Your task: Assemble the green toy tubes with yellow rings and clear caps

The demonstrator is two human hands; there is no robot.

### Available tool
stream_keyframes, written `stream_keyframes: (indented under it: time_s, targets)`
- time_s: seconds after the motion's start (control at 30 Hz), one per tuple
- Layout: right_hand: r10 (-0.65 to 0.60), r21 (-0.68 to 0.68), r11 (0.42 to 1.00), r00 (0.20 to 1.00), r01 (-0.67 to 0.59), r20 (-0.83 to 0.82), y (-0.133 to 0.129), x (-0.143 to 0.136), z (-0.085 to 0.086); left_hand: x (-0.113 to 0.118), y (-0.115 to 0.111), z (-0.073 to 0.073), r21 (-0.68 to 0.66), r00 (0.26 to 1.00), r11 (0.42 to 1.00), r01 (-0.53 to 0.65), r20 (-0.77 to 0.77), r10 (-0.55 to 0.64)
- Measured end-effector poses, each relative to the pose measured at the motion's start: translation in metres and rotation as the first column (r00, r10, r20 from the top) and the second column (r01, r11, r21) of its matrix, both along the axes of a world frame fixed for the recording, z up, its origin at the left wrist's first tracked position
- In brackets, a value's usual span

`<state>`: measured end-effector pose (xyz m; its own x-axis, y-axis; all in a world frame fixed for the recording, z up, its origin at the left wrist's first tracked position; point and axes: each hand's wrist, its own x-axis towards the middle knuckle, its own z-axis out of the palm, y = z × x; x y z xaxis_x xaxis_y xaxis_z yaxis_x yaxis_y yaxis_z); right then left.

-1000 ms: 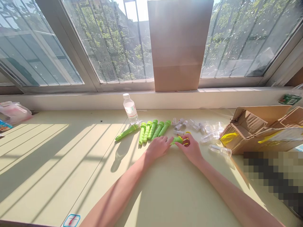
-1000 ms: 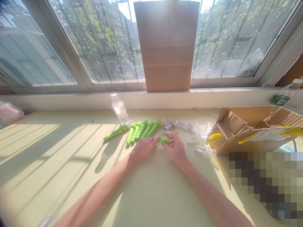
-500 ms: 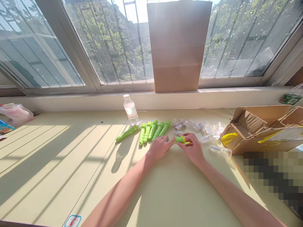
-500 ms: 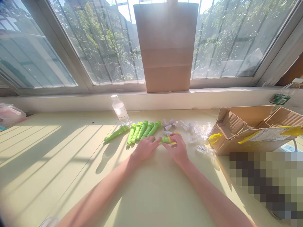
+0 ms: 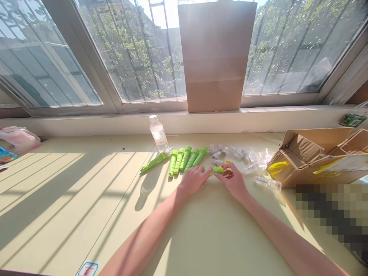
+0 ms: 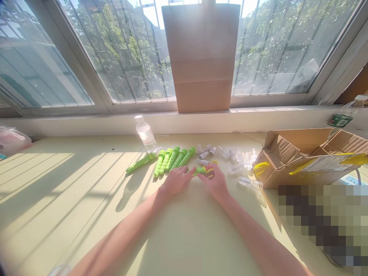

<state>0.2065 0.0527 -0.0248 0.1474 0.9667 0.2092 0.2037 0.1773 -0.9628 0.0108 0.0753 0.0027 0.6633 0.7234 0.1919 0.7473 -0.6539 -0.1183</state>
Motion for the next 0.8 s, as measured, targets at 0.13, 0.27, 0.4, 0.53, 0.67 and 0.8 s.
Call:
stream_keyframes:
  time_s: [0.13, 0.27, 0.4, 0.53, 0.67, 0.8]
  targets:
    - [0.031, 0.008, 0.999, 0.999, -0.031, -0.005, -0.002, 0.0003, 0.0017, 0.0002, -0.0006, 0.0007, -0.021, 1.0, 1.0, -0.015, 0.025, 0.016]
    - [0.082, 0.016, 0.996, 0.997, -0.082, 0.001, -0.0043, -0.0004, 0.005, -0.0004, -0.0012, -0.0004, -0.028, 0.998, 0.999, -0.028, 0.063, 0.029]
    - [0.081, 0.029, 0.996, 0.997, -0.081, 0.005, -0.0047, -0.0008, 0.0066, -0.0011, -0.0013, -0.0018, 0.009, 0.994, 1.0, -0.02, 0.112, 0.019]
    - [0.098, 0.03, 0.995, 0.995, -0.098, -0.012, -0.005, -0.0006, 0.0068, -0.0017, -0.0022, -0.0007, 0.026, 0.991, 1.0, 0.0, 0.131, -0.003]
    - [0.102, 0.027, 0.995, 0.995, -0.101, -0.017, -0.0051, -0.0008, 0.0058, -0.0013, -0.0037, 0.0011, 0.004, 0.994, 1.0, 0.002, 0.11, -0.002]
    - [0.096, 0.034, 0.995, 0.995, -0.096, -0.018, -0.0041, -0.0004, 0.0027, -0.0002, -0.0044, 0.0029, -0.011, 0.996, 1.0, 0.002, 0.092, -0.001]
